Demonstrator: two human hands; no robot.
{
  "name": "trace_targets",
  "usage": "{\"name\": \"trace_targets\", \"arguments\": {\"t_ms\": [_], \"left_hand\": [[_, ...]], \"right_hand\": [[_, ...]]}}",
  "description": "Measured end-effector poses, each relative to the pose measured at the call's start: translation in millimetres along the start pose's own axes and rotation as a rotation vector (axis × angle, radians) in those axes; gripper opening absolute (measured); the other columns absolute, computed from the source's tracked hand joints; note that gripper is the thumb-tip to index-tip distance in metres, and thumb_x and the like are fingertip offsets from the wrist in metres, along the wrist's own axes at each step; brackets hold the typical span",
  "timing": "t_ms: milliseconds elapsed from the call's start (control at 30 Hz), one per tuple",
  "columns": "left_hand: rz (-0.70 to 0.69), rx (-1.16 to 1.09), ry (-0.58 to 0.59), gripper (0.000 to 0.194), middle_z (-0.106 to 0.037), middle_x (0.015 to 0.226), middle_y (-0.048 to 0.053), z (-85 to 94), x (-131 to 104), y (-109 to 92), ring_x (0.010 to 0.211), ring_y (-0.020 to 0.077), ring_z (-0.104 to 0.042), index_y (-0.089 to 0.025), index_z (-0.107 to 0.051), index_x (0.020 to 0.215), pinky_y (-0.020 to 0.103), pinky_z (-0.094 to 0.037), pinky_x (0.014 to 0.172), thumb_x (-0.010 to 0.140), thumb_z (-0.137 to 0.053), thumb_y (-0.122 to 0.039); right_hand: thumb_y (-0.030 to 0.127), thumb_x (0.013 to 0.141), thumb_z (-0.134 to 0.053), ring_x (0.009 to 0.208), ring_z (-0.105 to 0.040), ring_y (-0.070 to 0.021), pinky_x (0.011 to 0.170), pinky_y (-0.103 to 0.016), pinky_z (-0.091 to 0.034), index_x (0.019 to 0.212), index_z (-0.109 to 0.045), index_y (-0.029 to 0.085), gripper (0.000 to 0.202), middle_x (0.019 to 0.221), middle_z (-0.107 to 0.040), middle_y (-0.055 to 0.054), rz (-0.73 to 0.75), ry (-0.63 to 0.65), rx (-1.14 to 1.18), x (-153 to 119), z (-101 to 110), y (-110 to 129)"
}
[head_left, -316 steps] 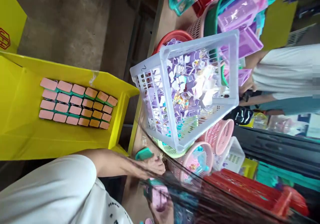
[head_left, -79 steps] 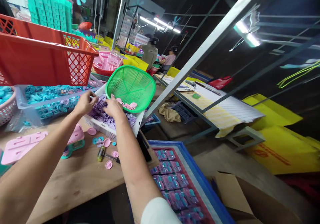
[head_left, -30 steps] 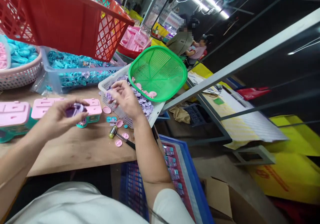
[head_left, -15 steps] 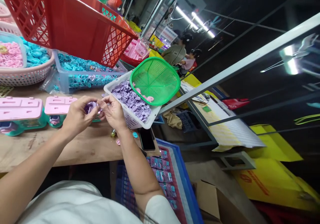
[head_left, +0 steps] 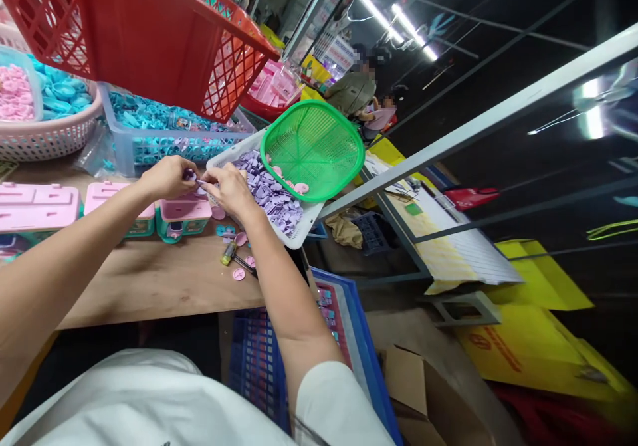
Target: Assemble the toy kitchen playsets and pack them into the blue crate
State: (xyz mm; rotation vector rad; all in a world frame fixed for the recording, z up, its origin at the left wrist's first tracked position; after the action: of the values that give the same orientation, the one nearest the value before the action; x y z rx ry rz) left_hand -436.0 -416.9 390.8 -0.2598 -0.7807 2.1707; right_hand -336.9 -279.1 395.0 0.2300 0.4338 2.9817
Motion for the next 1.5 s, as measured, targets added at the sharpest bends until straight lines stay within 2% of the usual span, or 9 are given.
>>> {"name": "trace_targets", "arguments": {"t_ms": [367, 533, 633, 733, 833, 1000, 1133, 1300, 1500], "left_hand": [[0.066, 0.131, 0.102, 0.036, -0.074, 0.077, 0.004, -1.5, -1, -7, 0.07, 0.0185, -0.063, -0.019, -0.082, 0.108, 0.024, -0.041, 0.063, 0.079, -0.07, -0.037], [0.101, 0.313, 0.06, 0.035, -0.079, 0.097, 0.01, -8.0, -4, -13, 0.09, 0.0292, -0.073, -0.026, -0.08, 0.115, 0.028, -0.046, 0.071, 0.084, -0.068, -0.036], [0.105, 0.276, 0.028, 0.025, -0.078, 0.092, 0.009, -6.1, -9, -13, 0.088, 0.0283, -0.073, -0.026, -0.081, 0.103, 0.026, -0.045, 0.068, 0.082, -0.072, -0.037], [0.095, -0.018, -0.08, 0.033, -0.072, 0.075, 0.007, 2.4, -22, -5, 0.072, 0.0212, -0.066, -0.02, -0.075, 0.084, 0.024, -0.041, 0.061, 0.076, -0.078, -0.052], [0.152, -0.555, -0.206, 0.057, -0.067, 0.074, 0.006, 9.9, -45, 7, 0.062, 0.0153, -0.056, -0.017, -0.07, 0.087, 0.023, -0.04, 0.053, 0.078, -0.067, -0.073], [0.336, -1.063, -0.244, 0.067, -0.066, 0.076, 0.009, 17.3, -81, 21, 0.058, 0.0136, -0.055, -0.015, -0.068, 0.091, 0.022, -0.038, 0.048, 0.084, -0.057, -0.08], [0.367, -1.042, -0.286, 0.06, -0.066, 0.077, 0.006, 30.4, -97, 30, 0.059, 0.0123, -0.055, -0.016, -0.066, 0.086, 0.021, -0.036, 0.049, 0.075, -0.072, -0.075], [0.16, -0.795, -0.336, 0.06, -0.061, 0.067, 0.0, 52.2, -102, 46, 0.059, 0.0109, -0.051, -0.016, -0.07, 0.087, 0.02, -0.033, 0.052, 0.056, -0.09, -0.064], [0.124, -0.445, -0.185, 0.051, -0.056, 0.055, 0.0, 60.5, -83, 69, 0.052, 0.0113, -0.044, -0.016, -0.072, 0.075, 0.023, -0.029, 0.051, 0.062, -0.082, -0.064]], "right_hand": [[0.022, 0.099, -0.066, 0.114, -0.056, -0.0257, 0.112, -0.047, -0.024, 0.102, -0.076, 0.021, 0.011, 0.104, -0.071, -0.007, 0.102, 0.028, -0.101, -3, 2, -6], [0.02, 0.1, -0.062, 0.114, -0.054, -0.0272, 0.118, -0.052, -0.019, 0.099, -0.077, 0.024, 0.016, 0.098, -0.07, -0.007, 0.148, -0.034, -0.131, -3, -8, -6], [0.018, 0.1, -0.06, 0.116, -0.054, -0.0278, 0.118, -0.054, -0.019, 0.101, -0.077, 0.024, 0.018, 0.1, -0.071, -0.008, 0.12, -0.025, -0.135, -8, -7, -3], [0.02, 0.098, -0.063, 0.123, -0.053, -0.0301, 0.117, -0.055, -0.024, 0.112, -0.076, 0.025, 0.019, 0.115, -0.074, -0.01, 0.114, -0.068, -0.07, -18, -1, 8], [0.029, 0.098, -0.068, 0.125, -0.056, -0.0294, 0.113, -0.047, -0.036, 0.129, -0.071, 0.023, 0.032, 0.13, -0.07, -0.012, 0.167, -0.217, 0.116, -29, -3, 30], [0.03, 0.098, -0.067, 0.106, -0.066, -0.0194, 0.098, -0.031, -0.052, 0.118, -0.073, 0.018, 0.025, 0.116, -0.07, -0.01, 0.26, -0.23, 0.499, -28, -37, 67], [0.032, 0.097, -0.067, 0.09, -0.066, -0.0156, 0.083, -0.027, -0.054, 0.108, -0.074, 0.015, 0.022, 0.103, -0.067, -0.006, 0.218, -0.227, 0.669, -17, -56, 79], [0.029, 0.097, -0.064, 0.093, -0.065, -0.014, 0.085, -0.024, -0.054, 0.107, -0.075, 0.015, 0.02, 0.109, -0.063, -0.007, 0.179, -0.164, 0.603, -3, -58, 86], [0.019, 0.094, -0.062, 0.095, -0.068, -0.017, 0.093, -0.03, -0.055, 0.122, -0.074, 0.013, 0.031, 0.11, -0.071, -0.009, 0.142, 0.054, 0.488, 15, -59, 81]]}}
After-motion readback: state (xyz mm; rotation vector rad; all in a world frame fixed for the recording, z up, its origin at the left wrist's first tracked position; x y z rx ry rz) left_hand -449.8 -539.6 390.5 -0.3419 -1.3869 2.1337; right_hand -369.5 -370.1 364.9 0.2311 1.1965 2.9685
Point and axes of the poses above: each hand's wrist, its own x-axis towards the middle knuckle, its own z-axis out of the back of the hand, y = z × x, the point moved 1 cm from there along x, towards the middle knuckle
